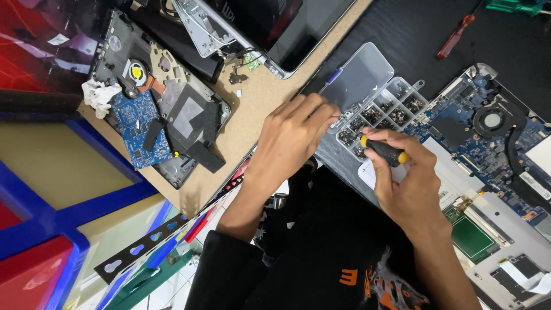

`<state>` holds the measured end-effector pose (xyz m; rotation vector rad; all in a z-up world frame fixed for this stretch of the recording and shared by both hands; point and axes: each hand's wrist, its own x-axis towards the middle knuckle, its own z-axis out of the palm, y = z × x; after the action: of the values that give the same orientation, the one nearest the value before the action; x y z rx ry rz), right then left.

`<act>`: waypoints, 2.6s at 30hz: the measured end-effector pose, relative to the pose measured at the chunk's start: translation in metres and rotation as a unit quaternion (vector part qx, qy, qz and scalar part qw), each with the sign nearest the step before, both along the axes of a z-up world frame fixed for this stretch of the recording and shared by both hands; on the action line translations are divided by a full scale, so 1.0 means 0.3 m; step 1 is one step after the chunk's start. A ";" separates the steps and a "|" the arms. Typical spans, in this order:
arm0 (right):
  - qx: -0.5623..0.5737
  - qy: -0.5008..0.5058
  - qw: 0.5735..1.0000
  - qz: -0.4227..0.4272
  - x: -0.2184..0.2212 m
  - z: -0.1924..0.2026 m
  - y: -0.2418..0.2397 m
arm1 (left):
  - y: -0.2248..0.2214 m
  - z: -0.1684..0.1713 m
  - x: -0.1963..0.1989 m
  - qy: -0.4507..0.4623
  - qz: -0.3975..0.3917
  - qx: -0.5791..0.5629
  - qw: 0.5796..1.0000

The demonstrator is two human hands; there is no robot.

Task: Disassembling a laptop by removing screws from the motherboard and lifting the component from the chassis.

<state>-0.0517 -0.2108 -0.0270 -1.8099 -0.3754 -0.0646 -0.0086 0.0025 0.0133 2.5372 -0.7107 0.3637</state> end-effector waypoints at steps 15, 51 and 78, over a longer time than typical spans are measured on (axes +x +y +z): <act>0.016 -0.041 0.998 0.038 -0.007 -0.025 0.033 | 0.017 0.005 -0.029 0.034 -0.022 -0.012 0.999; 0.083 -0.098 0.985 -0.114 -0.086 0.224 -0.082 | -0.157 0.030 -0.051 0.126 -0.123 -0.234 0.956; -0.032 -0.051 0.962 -0.265 -0.287 0.258 -0.394 | -0.520 0.012 -0.039 0.015 -0.340 -0.302 0.891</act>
<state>-0.1379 -0.3291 0.0505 -1.9336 0.0469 -0.5257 -0.0202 -0.1535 0.0168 1.5853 -1.1933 0.2422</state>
